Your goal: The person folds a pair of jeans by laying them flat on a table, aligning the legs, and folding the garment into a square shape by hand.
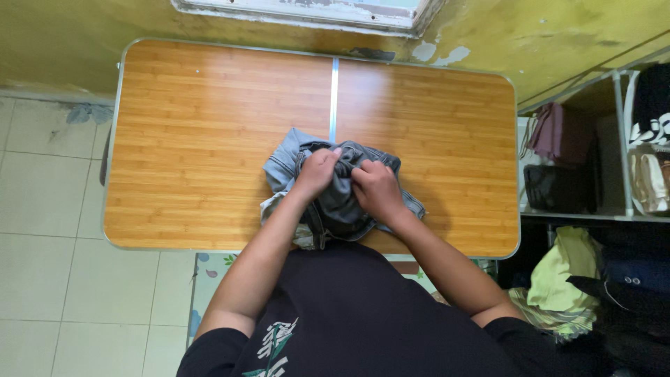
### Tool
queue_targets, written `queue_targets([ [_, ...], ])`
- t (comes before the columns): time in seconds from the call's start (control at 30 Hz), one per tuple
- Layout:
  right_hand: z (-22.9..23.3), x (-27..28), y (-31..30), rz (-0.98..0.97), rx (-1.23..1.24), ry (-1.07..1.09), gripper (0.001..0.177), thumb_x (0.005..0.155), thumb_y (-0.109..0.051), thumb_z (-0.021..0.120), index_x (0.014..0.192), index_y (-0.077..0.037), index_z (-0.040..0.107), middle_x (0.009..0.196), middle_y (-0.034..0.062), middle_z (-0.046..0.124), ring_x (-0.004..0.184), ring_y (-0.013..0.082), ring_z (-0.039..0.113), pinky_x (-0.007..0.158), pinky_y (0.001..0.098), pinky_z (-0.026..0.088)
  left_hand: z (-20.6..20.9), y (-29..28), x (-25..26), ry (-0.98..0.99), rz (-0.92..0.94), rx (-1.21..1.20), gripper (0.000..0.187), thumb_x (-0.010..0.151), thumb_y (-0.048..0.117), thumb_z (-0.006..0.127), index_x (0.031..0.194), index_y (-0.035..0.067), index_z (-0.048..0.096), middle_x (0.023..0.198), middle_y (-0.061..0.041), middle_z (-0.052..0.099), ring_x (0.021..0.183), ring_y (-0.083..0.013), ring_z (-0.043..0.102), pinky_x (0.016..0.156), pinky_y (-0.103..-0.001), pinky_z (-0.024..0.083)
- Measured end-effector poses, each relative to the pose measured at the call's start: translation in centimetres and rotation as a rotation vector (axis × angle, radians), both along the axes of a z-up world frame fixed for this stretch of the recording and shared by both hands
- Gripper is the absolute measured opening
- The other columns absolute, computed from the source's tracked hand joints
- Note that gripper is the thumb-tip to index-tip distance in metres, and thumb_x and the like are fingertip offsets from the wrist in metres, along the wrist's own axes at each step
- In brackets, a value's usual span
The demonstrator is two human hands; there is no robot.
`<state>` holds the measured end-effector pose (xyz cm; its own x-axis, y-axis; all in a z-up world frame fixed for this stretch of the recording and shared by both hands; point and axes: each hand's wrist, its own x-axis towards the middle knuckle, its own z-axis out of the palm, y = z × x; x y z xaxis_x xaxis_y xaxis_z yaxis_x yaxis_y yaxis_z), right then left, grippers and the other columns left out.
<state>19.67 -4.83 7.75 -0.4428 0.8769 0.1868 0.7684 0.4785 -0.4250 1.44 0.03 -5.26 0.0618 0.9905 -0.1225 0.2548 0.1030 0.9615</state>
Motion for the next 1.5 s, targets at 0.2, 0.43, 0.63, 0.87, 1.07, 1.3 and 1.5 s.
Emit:
queue_targets([
  [0.2,1.2,1.1,-1.0,-0.02,-0.085,0.522,0.014,0.086,-0.003,0.079,0.085,-0.004,0.065,0.097,0.0098,0.062,0.092,0.0264,0.066,0.08,0.0374,0.055,-3.9,1.2,-3.2,0.333,0.108,0.294,0.041,0.107,0.029,0.052,0.082,0.0,0.065,0.089,-0.021,0.066,0.091,-0.0425,0.061,0.082,-0.051,0.048],
  [0.43,1.7,0.8,-1.7,0.07,0.168,0.433,0.013,0.086,0.005,0.071,0.094,0.0,0.062,0.107,0.0134,0.065,0.097,0.0324,0.064,0.085,0.0412,0.054,8.2,-1.4,-2.8,0.464,0.288,0.588,0.036,0.097,0.031,0.064,0.082,-0.002,0.062,0.085,-0.022,0.064,0.087,-0.0423,0.061,0.08,-0.051,0.048],
  [0.63,0.8,0.1,-1.3,0.088,0.149,0.432,0.012,0.086,0.003,0.068,0.093,-0.002,0.06,0.12,0.0154,0.07,0.1,0.032,0.067,0.085,0.041,0.055,11.6,-3.0,-1.1,0.562,-0.287,-0.408,0.064,0.105,0.054,0.059,0.07,0.003,0.075,0.07,-0.016,0.074,0.077,-0.0299,0.07,0.079,-0.041,0.053],
  [0.87,0.2,-0.7,-1.7,-0.034,0.087,0.275,0.023,0.089,-0.02,0.07,0.097,0.001,0.063,0.102,0.0205,0.068,0.094,0.039,0.066,0.08,0.0453,0.054,2.1,-4.2,-0.8,0.023,0.114,0.134,0.014,0.086,0.007,0.062,0.099,0.003,0.057,0.085,-0.009,0.064,0.08,-0.0209,0.065,0.074,-0.034,0.051],
  [1.07,-0.9,1.0,0.0,-0.324,-0.386,-0.121,0.033,0.104,-0.038,0.062,0.09,-0.01,0.072,0.086,0.0184,0.073,0.083,0.038,0.071,0.076,0.0476,0.055,-2.3,-4.7,1.1,-0.74,0.276,-0.058,0.025,0.086,-0.01,0.051,0.085,0.014,0.043,0.086,0.007,0.046,0.082,-0.0075,0.043,0.077,-0.023,0.039],
  [1.3,-2.9,2.1,0.4,0.054,-0.445,-0.108,0.051,0.077,-0.035,0.081,0.115,-0.005,0.064,0.102,0.0219,0.072,0.097,0.0394,0.069,0.081,0.048,0.055,-2.0,-5.5,2.0,-0.987,0.195,-0.281,0.02,0.096,-0.004,0.048,0.096,0.01,0.062,0.086,0.0,0.057,0.078,-0.0122,0.051,0.069,-0.027,0.046],
  [1.5,-0.8,0.8,0.0,-0.069,-0.549,-0.248,0.119,0.072,-0.024,0.082,0.161,-0.006,0.007,0.109,0.0247,0.067,0.103,0.0429,0.065,0.089,0.05,0.053,8.7,-6.4,1.4,0.321,0.063,0.471,0.044,0.07,-0.002,0.06,0.11,0.012,0.074,0.116,-0.015,0.056,0.109,-0.0321,0.056,0.094,-0.042,0.048],
])
